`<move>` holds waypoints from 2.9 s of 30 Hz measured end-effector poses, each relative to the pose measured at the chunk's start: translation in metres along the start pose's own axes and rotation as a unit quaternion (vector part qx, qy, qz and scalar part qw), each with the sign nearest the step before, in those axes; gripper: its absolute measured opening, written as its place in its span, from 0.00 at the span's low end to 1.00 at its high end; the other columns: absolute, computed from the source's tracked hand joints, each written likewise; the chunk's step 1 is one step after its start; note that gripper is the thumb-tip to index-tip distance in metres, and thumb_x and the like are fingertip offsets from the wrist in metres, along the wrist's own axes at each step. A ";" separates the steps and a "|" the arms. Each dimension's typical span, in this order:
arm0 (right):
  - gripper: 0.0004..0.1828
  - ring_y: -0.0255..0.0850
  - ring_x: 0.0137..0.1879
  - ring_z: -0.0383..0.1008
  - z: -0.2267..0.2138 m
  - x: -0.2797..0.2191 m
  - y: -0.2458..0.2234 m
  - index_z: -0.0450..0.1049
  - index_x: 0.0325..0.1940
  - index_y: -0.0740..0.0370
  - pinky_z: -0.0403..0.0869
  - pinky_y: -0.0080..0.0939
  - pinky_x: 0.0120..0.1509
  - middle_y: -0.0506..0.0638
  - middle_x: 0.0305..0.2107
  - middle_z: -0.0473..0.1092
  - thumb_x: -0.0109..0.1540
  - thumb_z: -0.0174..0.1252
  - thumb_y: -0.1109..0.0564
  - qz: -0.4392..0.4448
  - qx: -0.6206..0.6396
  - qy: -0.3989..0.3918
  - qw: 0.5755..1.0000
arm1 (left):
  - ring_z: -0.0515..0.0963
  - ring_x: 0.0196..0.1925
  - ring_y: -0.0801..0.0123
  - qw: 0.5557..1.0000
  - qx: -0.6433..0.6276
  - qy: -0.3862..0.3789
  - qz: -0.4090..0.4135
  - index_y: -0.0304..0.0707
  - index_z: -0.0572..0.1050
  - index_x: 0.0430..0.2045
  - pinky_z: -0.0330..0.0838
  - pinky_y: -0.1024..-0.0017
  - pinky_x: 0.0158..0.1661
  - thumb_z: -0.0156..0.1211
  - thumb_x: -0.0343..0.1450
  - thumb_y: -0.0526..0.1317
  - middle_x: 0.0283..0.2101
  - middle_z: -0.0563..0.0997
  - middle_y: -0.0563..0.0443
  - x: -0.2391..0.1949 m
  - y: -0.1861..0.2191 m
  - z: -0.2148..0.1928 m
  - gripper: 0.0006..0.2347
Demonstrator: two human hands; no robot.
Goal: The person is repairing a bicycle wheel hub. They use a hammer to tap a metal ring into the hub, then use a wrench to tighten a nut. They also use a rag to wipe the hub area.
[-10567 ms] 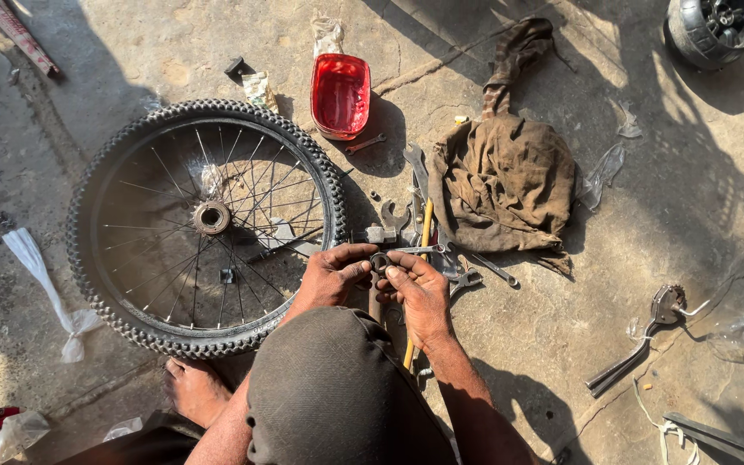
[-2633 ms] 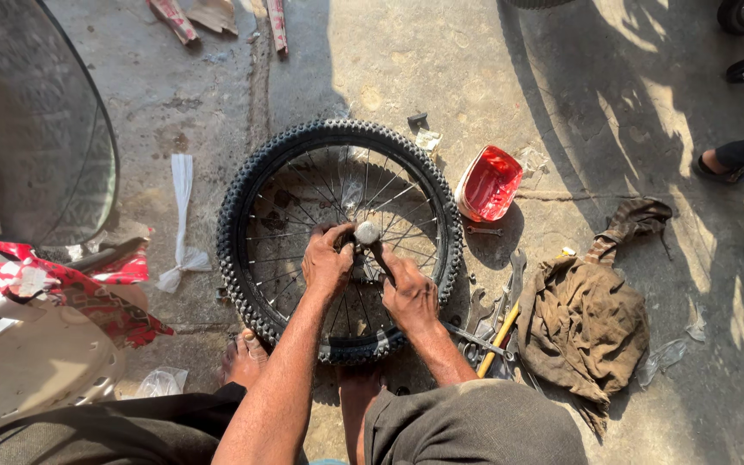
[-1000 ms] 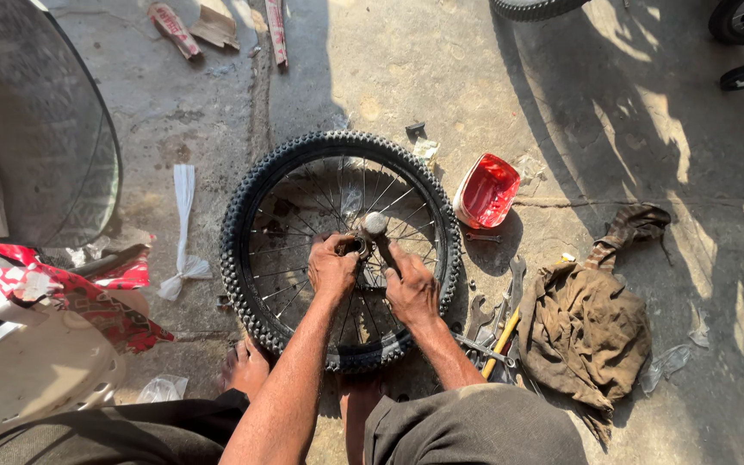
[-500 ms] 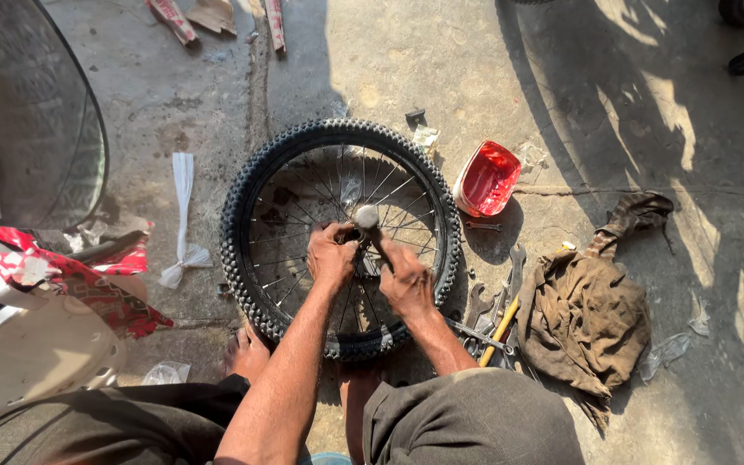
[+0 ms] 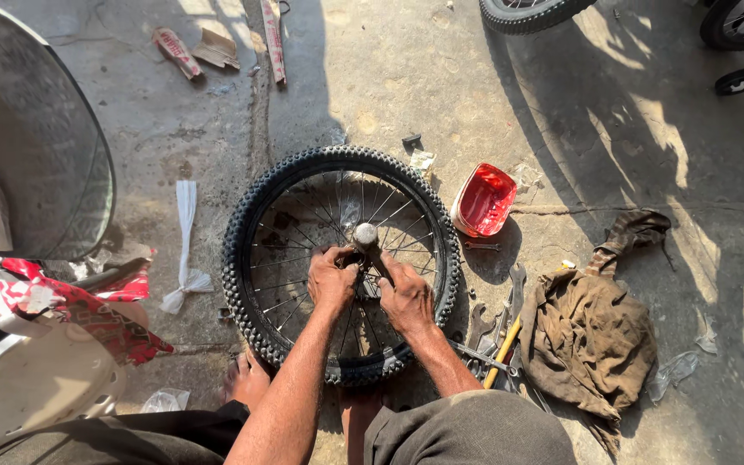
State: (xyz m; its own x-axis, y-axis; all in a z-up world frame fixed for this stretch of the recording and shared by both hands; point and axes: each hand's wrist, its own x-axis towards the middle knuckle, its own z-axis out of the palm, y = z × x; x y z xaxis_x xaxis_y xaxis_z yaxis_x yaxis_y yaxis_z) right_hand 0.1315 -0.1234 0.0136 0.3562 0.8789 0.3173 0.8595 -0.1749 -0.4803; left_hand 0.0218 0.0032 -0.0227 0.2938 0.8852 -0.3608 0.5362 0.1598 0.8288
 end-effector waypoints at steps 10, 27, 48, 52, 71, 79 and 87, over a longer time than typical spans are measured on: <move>0.33 0.40 0.36 0.79 -0.001 -0.015 0.010 0.64 0.72 0.58 0.80 0.38 0.31 0.61 0.48 0.75 0.62 0.62 0.62 0.257 0.135 -0.010 0.957 | 0.81 0.48 0.55 0.999 0.030 -0.025 -0.015 0.59 0.83 0.48 0.76 0.59 0.50 0.70 0.63 0.42 0.45 0.77 0.43 -0.006 -0.022 0.006 0.18; 0.39 0.33 0.24 0.73 -0.050 -0.087 0.013 0.60 0.75 0.61 0.72 0.34 0.20 0.53 0.32 0.77 0.60 0.63 0.60 0.498 0.385 0.057 0.775 | 0.76 0.52 0.44 0.993 -0.016 0.112 -0.045 0.27 0.62 0.60 0.70 0.52 0.50 0.72 0.66 0.38 0.51 0.72 0.31 -0.041 -0.058 0.045 0.30; 0.25 0.52 0.47 0.80 -0.040 -0.043 -0.028 0.72 0.60 0.71 0.78 0.47 0.50 0.64 0.43 0.77 0.60 0.65 0.61 0.212 0.094 0.002 0.973 | 0.80 0.45 0.55 0.970 0.069 0.000 0.235 0.47 0.84 0.42 0.76 0.60 0.42 0.71 0.66 0.40 0.46 0.75 0.47 -0.025 -0.012 -0.014 0.12; 0.25 0.53 0.42 0.79 -0.037 -0.027 -0.031 0.72 0.63 0.66 0.77 0.49 0.44 0.63 0.41 0.76 0.60 0.63 0.63 0.172 0.065 -0.021 0.983 | 0.81 0.44 0.58 0.976 0.063 0.010 0.210 0.47 0.84 0.39 0.76 0.62 0.42 0.71 0.67 0.42 0.46 0.75 0.48 -0.029 -0.010 -0.010 0.09; 0.31 0.49 0.35 0.78 -0.015 -0.015 -0.009 0.70 0.66 0.58 0.77 0.48 0.34 0.59 0.37 0.74 0.58 0.65 0.64 0.099 -0.006 -0.040 0.994 | 0.79 0.42 0.58 0.979 0.121 -0.024 0.164 0.46 0.84 0.41 0.76 0.61 0.42 0.69 0.66 0.41 0.43 0.71 0.45 -0.025 0.005 -0.012 0.11; 0.28 0.42 0.37 0.78 -0.020 -0.009 -0.003 0.71 0.66 0.60 0.77 0.41 0.39 0.58 0.40 0.75 0.61 0.64 0.60 0.100 0.043 0.008 0.994 | 0.80 0.43 0.49 0.979 0.107 -0.008 0.171 0.46 0.84 0.40 0.76 0.57 0.42 0.71 0.64 0.40 0.43 0.71 0.39 -0.025 0.011 -0.014 0.11; 0.34 0.37 0.24 0.74 -0.057 -0.074 0.016 0.64 0.71 0.63 0.72 0.36 0.20 0.59 0.35 0.77 0.60 0.60 0.63 0.456 0.380 0.084 0.800 | 0.81 0.42 0.56 0.986 -0.008 -0.003 0.166 0.38 0.73 0.57 0.77 0.62 0.45 0.65 0.64 0.32 0.43 0.78 0.41 -0.011 -0.034 -0.014 0.24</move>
State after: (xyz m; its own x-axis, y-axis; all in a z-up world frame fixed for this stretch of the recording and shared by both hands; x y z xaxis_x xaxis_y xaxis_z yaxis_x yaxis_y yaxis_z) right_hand 0.1398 -0.2171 0.0289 0.8078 0.4557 -0.3739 -0.2353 -0.3323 -0.9134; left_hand -0.0108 -0.0056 -0.0408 0.4556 0.8874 -0.0703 0.3964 -0.1316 0.9086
